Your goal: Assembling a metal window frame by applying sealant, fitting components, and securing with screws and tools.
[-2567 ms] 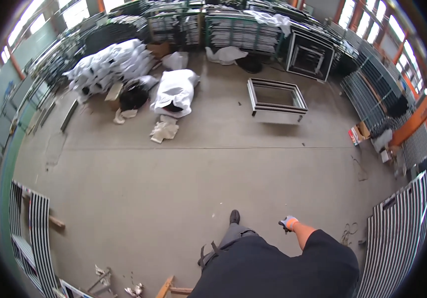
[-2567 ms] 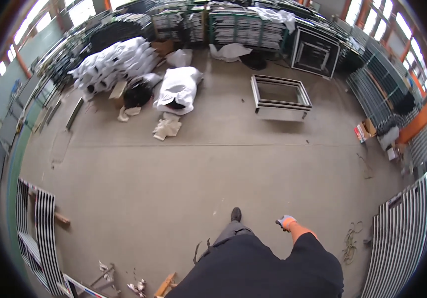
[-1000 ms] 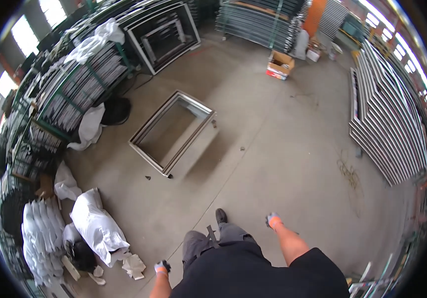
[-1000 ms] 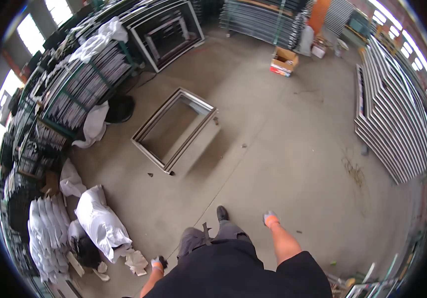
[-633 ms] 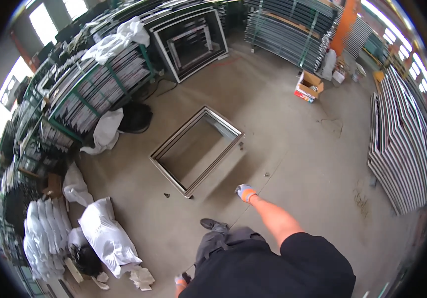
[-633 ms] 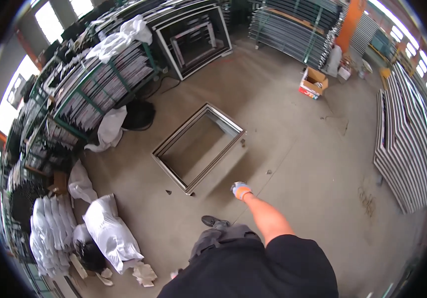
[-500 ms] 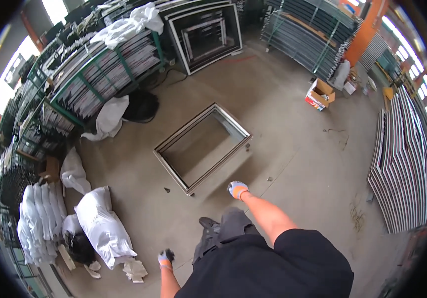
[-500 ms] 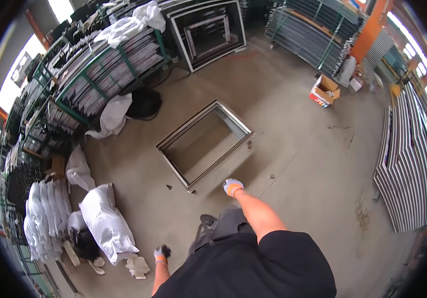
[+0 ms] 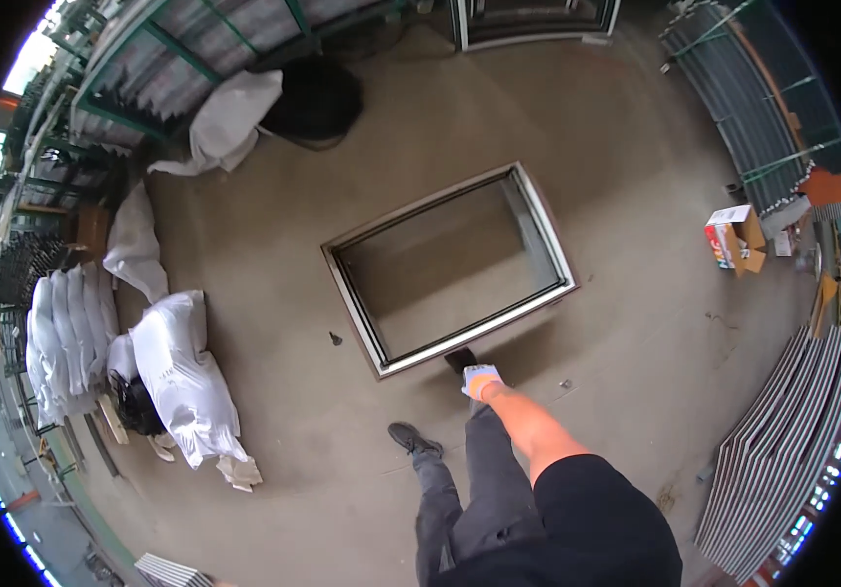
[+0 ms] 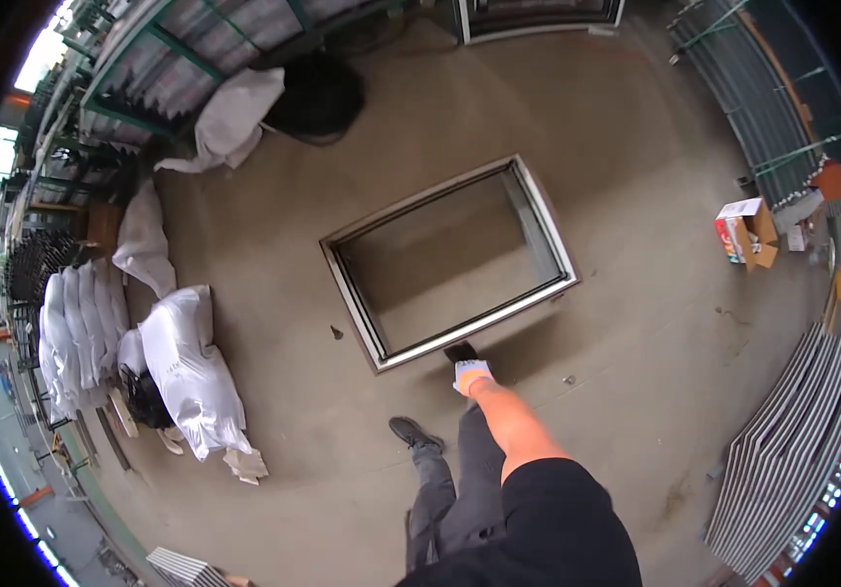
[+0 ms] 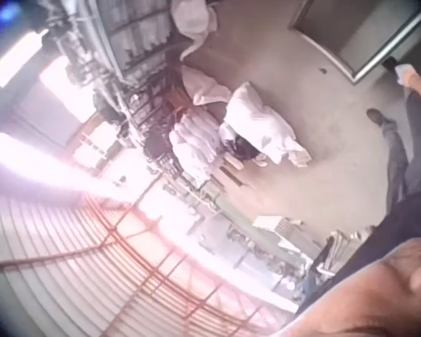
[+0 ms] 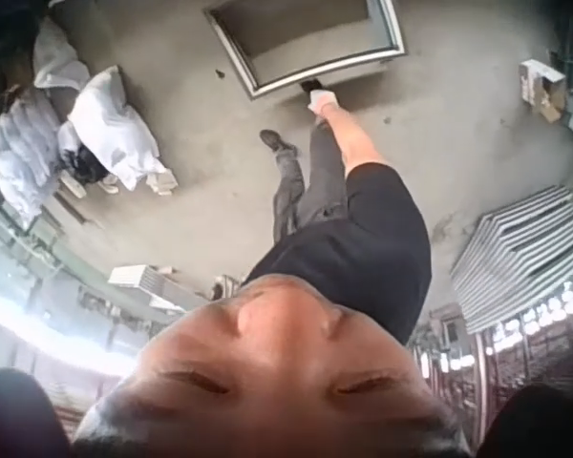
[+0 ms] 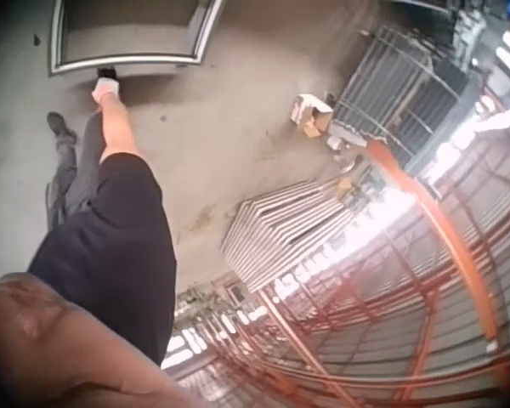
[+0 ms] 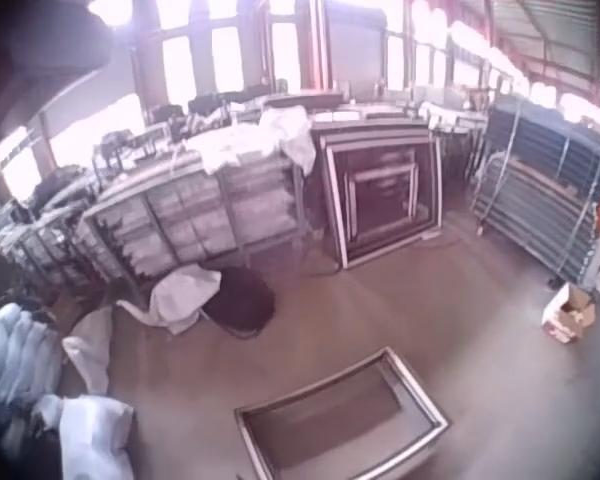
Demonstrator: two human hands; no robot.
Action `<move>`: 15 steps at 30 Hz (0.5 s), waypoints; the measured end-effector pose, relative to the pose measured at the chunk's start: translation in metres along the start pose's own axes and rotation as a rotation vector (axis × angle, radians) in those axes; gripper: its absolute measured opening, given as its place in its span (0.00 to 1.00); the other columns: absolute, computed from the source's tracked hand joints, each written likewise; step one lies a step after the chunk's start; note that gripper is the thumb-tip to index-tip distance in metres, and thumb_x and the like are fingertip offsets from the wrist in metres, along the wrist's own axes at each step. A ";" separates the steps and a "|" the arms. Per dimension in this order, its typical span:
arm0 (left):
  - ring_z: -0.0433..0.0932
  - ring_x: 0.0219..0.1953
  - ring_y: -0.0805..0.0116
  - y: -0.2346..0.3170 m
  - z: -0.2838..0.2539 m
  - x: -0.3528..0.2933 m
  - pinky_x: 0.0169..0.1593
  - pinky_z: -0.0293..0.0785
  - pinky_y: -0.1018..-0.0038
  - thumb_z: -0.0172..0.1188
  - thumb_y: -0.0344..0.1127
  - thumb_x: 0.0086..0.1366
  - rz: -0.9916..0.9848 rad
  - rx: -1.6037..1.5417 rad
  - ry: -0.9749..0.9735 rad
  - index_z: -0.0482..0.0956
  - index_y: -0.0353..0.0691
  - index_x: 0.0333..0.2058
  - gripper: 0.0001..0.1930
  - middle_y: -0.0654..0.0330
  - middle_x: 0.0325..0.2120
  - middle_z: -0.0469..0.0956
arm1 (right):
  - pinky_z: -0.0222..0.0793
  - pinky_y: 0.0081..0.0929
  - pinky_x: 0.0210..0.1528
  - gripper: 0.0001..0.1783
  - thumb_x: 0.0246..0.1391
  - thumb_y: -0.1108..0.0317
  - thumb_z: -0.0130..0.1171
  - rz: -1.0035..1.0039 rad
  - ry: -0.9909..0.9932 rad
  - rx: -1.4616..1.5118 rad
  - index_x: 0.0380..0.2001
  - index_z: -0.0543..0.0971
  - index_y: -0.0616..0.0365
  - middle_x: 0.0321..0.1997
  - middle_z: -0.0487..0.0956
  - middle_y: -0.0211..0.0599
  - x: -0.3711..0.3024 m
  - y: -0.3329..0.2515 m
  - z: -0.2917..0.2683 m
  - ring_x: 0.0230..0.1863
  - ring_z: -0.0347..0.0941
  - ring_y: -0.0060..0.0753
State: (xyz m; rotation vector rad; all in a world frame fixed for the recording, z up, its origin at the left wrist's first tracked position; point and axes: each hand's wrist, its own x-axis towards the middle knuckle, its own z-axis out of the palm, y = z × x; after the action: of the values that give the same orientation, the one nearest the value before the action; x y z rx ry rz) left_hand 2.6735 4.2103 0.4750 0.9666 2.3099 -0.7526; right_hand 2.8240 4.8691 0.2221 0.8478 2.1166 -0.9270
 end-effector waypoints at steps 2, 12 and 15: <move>0.77 0.27 0.66 0.012 -0.007 -0.010 0.32 0.74 0.70 0.59 0.43 0.61 -0.026 -0.014 -0.112 0.78 0.40 0.30 0.11 0.58 0.27 0.80 | 0.68 0.42 0.54 0.30 0.47 0.51 0.58 -0.085 -0.035 -0.175 0.51 0.74 0.58 0.51 0.78 0.47 0.048 0.008 -0.001 0.52 0.74 0.47; 0.77 0.33 0.63 0.114 -0.005 -0.026 0.38 0.74 0.67 0.57 0.49 0.61 -0.155 -0.197 -0.501 0.77 0.40 0.38 0.18 0.57 0.31 0.80 | 0.58 0.47 0.64 0.46 0.39 0.51 0.69 -0.153 -0.081 -0.453 0.60 0.65 0.58 0.59 0.70 0.43 0.229 0.070 0.048 0.62 0.64 0.44; 0.77 0.34 0.63 0.134 0.001 -0.039 0.39 0.75 0.66 0.57 0.51 0.61 -0.200 -0.264 -0.563 0.76 0.40 0.41 0.20 0.57 0.33 0.80 | 0.61 0.45 0.62 0.36 0.43 0.58 0.64 -0.156 -0.118 -0.430 0.56 0.69 0.60 0.56 0.73 0.45 0.242 0.100 0.078 0.59 0.68 0.45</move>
State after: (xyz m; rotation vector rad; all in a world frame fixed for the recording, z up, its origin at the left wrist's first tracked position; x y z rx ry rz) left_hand 2.7984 4.2711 0.4607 0.3471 1.9500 -0.6695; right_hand 2.7875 4.9311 -0.0418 0.4057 2.1856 -0.5462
